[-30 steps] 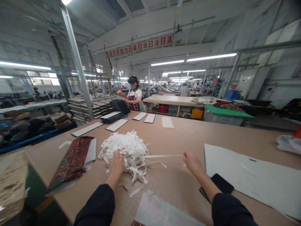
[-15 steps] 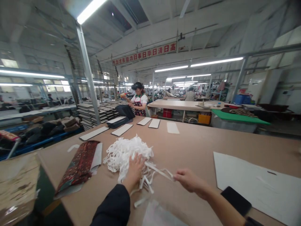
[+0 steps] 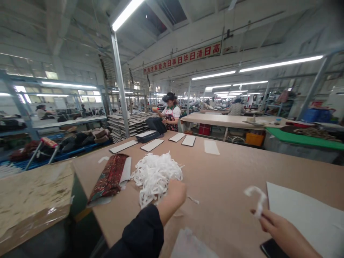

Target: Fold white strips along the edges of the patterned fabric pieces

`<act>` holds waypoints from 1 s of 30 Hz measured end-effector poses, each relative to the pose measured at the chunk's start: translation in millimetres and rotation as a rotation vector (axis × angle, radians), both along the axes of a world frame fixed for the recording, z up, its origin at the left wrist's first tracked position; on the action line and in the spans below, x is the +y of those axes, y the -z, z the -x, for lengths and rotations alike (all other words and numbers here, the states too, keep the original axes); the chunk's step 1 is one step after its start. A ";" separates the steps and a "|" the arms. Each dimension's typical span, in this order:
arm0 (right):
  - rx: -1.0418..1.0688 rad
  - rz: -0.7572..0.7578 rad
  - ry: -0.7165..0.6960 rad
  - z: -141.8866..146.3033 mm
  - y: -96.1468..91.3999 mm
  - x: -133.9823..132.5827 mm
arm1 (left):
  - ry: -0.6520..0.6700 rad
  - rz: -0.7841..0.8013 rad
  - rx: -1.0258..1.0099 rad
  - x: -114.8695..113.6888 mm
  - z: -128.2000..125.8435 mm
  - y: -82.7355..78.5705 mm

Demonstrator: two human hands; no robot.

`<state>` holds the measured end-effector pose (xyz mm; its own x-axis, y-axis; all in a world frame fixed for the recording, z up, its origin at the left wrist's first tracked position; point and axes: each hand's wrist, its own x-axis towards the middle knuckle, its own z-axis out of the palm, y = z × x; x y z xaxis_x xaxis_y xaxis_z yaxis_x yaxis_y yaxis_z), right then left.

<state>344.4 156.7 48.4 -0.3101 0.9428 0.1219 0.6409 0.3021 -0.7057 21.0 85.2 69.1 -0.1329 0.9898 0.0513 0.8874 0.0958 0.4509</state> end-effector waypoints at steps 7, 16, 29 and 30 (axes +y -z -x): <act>0.300 0.356 -0.177 89.5 -24.3 -80.3 | 0.475 0.233 -0.961 -47.8 -94.4 3.8; 0.728 0.775 -0.223 67.2 2.0 -116.4 | -0.020 0.033 -1.495 -69.9 -100.5 12.5; 0.799 0.955 -0.069 -26.0 66.1 -121.2 | -0.452 0.057 -1.749 -64.3 -44.2 31.4; 0.771 0.968 -0.080 -30.4 71.9 -121.7 | -0.455 0.064 -1.746 -64.7 -42.4 33.6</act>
